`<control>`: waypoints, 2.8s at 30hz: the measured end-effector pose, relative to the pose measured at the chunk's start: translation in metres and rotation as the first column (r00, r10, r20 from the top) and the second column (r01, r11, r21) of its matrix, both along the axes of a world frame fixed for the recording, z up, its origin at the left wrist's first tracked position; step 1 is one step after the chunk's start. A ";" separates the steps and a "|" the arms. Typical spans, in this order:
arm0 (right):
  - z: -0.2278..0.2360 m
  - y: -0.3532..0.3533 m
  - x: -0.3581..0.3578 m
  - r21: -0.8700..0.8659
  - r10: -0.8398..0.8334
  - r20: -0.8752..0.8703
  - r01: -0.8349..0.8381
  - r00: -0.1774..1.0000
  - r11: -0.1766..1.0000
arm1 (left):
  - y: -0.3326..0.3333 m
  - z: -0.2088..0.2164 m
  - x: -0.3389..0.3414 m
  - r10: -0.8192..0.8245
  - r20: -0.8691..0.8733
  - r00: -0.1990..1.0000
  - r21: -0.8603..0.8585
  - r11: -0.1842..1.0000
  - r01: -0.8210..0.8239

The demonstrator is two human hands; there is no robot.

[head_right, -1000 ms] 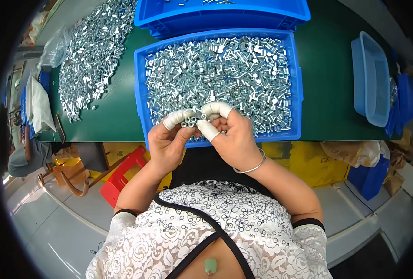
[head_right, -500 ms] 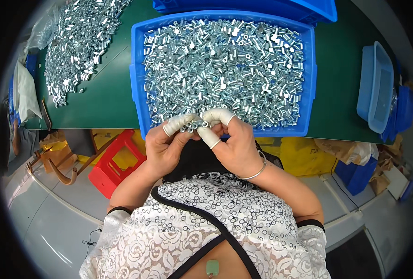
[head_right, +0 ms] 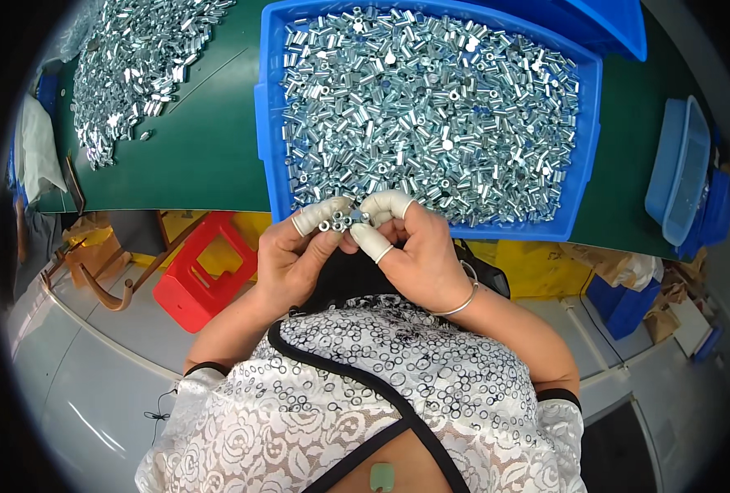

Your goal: The person repeatedly picks metal pieces from a bin, holds and aligns them between their fingers, and places selected pieces into a separate bin by hand.

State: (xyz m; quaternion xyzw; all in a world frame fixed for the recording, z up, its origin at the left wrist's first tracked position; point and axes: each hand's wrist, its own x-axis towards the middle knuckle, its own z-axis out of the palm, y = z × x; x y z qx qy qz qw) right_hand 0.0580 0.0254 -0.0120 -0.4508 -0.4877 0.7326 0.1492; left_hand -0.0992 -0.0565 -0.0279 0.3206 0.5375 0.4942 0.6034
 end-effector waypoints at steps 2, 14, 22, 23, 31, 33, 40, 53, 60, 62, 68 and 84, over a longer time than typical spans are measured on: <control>-0.001 -0.002 -0.004 -0.010 0.002 0.014 -0.002 1.000 1.000 | -0.001 0.001 -0.004 0.021 0.087 0.996 -0.065 0.998 -0.015; 0.012 -0.007 -0.022 0.028 0.136 0.273 -0.149 0.952 0.988 | 0.006 0.004 -0.023 0.014 0.366 0.930 -0.290 0.952 0.100; 0.007 -0.014 -0.022 0.092 -0.008 0.149 -0.006 0.989 0.996 | 0.013 -0.005 -0.037 0.179 0.684 0.707 -0.432 0.880 0.195; 0.008 -0.013 -0.021 0.095 -0.011 0.149 -0.003 0.989 0.995 | 0.013 -0.004 -0.037 0.174 0.685 0.708 -0.429 0.881 0.198; 0.020 -0.005 -0.023 0.214 0.056 0.294 -0.123 0.954 0.969 | 0.019 0.005 -0.029 0.306 0.719 0.624 -0.533 0.820 0.212; 0.018 -0.007 -0.020 0.162 0.030 0.245 -0.071 0.969 0.984 | 0.021 0.009 -0.025 0.297 0.689 0.661 -0.539 0.819 0.194; 0.001 -0.008 0.001 -0.007 -0.051 0.018 0.051 0.999 0.999 | 0.022 0.010 -0.009 0.242 0.625 0.742 -0.508 0.848 0.151; 0.014 0.038 0.085 0.521 0.203 0.102 -0.226 0.974 0.823 | 0.059 0.035 0.077 0.351 0.656 0.668 -0.561 0.819 0.120; 0.031 0.070 0.155 0.555 0.023 -0.003 -0.017 1.000 0.832 | 0.172 0.036 0.055 0.187 0.676 0.713 -0.332 0.941 0.068; 0.023 0.071 0.178 0.443 -0.098 -0.030 0.101 0.995 0.891 | 0.245 0.055 0.034 0.302 0.526 0.795 -0.297 0.941 -0.161; 0.012 0.060 0.220 0.316 -0.174 0.029 0.156 0.984 0.936 | 0.369 0.039 0.003 0.318 -0.126 0.940 -0.047 0.944 -0.326; -0.028 0.167 0.131 0.635 -0.184 0.281 -0.039 0.942 0.771 | 0.251 -0.021 0.083 -0.008 -0.966 0.258 0.148 0.801 0.580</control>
